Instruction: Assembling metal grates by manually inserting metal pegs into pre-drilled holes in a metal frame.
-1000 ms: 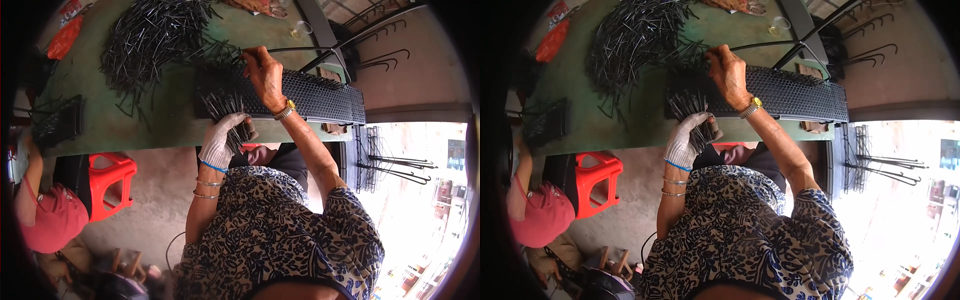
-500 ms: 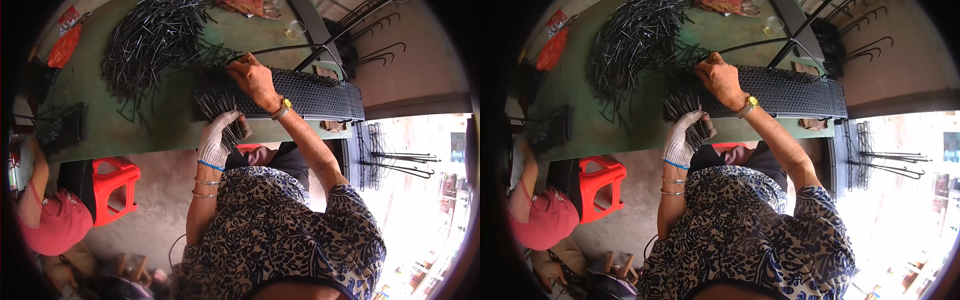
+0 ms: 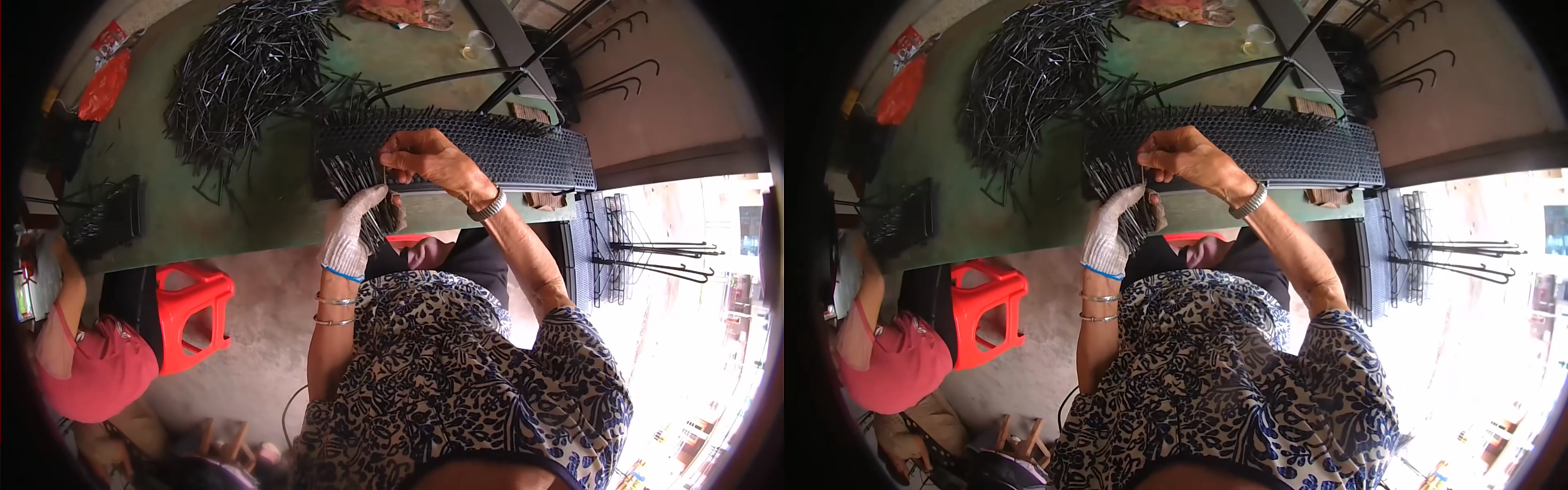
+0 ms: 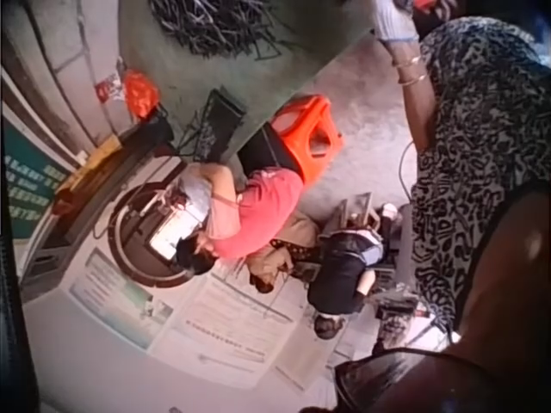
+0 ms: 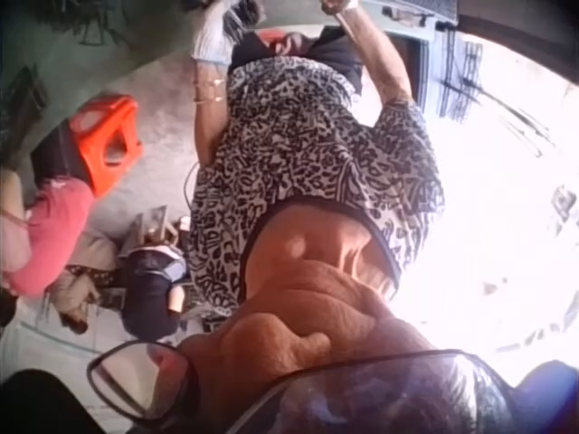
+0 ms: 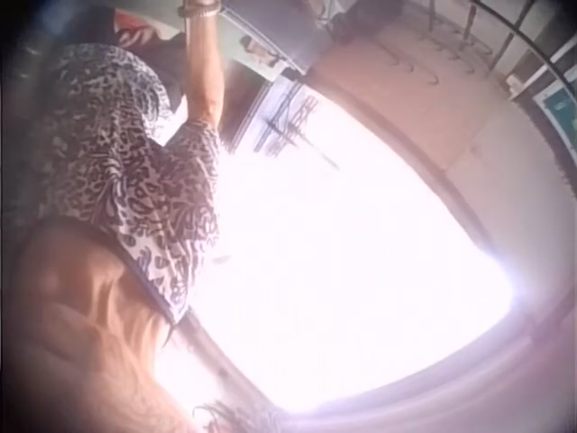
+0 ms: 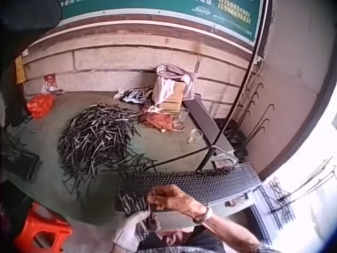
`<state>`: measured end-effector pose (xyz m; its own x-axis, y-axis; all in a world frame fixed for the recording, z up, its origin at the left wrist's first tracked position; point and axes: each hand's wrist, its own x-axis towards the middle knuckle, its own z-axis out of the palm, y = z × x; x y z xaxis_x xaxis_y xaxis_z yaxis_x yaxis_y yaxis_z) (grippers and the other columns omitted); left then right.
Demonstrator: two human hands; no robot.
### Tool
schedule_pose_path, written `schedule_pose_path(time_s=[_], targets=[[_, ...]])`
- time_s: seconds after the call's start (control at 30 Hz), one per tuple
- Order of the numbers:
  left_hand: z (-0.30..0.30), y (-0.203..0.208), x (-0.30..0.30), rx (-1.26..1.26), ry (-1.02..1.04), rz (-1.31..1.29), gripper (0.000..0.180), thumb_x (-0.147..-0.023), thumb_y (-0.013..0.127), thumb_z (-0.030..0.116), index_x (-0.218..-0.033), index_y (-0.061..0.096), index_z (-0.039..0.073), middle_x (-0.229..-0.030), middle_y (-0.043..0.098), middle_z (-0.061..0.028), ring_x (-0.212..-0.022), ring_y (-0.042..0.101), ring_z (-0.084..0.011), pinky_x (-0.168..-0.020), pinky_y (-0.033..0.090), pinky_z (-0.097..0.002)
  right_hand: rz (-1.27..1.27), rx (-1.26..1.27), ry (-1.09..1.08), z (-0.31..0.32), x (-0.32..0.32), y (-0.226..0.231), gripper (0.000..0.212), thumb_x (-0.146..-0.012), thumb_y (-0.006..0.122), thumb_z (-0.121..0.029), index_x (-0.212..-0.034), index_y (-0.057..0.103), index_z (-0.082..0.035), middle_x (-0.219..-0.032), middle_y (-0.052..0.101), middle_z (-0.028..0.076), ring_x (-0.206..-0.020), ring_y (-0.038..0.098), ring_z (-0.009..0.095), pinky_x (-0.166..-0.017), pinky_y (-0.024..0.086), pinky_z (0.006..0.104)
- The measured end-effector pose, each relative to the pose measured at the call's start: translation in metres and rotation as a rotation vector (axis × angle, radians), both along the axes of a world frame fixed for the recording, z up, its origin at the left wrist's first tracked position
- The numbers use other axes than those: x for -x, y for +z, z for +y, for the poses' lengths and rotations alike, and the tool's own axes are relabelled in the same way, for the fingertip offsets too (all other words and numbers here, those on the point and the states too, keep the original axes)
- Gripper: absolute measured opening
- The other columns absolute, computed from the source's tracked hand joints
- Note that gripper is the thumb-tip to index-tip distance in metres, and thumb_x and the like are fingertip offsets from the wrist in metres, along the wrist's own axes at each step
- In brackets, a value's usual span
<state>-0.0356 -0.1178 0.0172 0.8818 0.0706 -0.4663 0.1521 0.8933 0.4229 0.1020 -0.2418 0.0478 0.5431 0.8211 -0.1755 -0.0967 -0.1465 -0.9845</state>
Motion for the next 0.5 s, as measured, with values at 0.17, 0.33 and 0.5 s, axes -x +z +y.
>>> schedule_pose_path(time_s=[0.17, 0.33, 0.5], targets=[[0.002, 0.0, 0.001, -0.149, -0.007, 0.031, 0.018, -0.086, 0.067, 0.013, -0.096, 0.065, -0.002, -0.078, 0.066, -0.0113, -0.065, 0.065, -0.0215, -0.057, 0.057, -0.0359, 0.03, 0.018, -0.02, 0.0, 0.005, 0.006, 0.016, -0.092, 0.064, -0.017, -0.094, 0.064, 0.0, -0.076, 0.062, 0.0, -0.069, 0.059, 0.007, -0.064, 0.049, 0.0214], [-0.002, 0.004, -0.003, -0.341, 0.044, 0.074, 0.015, -0.084, 0.068, 0.009, -0.093, 0.067, -0.003, -0.078, 0.067, -0.0095, -0.061, 0.065, -0.0183, -0.054, 0.056, -0.0317, 0.022, 0.0, -0.018, 0.001, 0.008, 0.005, 0.017, -0.091, 0.064, -0.015, -0.095, 0.063, 0.002, -0.076, 0.063, 0.003, -0.069, 0.061, 0.01, -0.064, 0.051, 0.0232], [-0.004, 0.005, -0.004, -0.206, 0.065, 0.081, 0.013, -0.084, 0.068, 0.007, -0.092, 0.067, -0.003, -0.078, 0.068, -0.0108, -0.059, 0.065, -0.0185, -0.051, 0.056, -0.0303, 0.049, 0.026, -0.002, -0.001, 0.004, 0.005, 0.014, -0.092, 0.062, -0.012, -0.097, 0.062, 0.001, -0.079, 0.063, 0.003, -0.072, 0.063, 0.011, -0.067, 0.051, 0.0234]])
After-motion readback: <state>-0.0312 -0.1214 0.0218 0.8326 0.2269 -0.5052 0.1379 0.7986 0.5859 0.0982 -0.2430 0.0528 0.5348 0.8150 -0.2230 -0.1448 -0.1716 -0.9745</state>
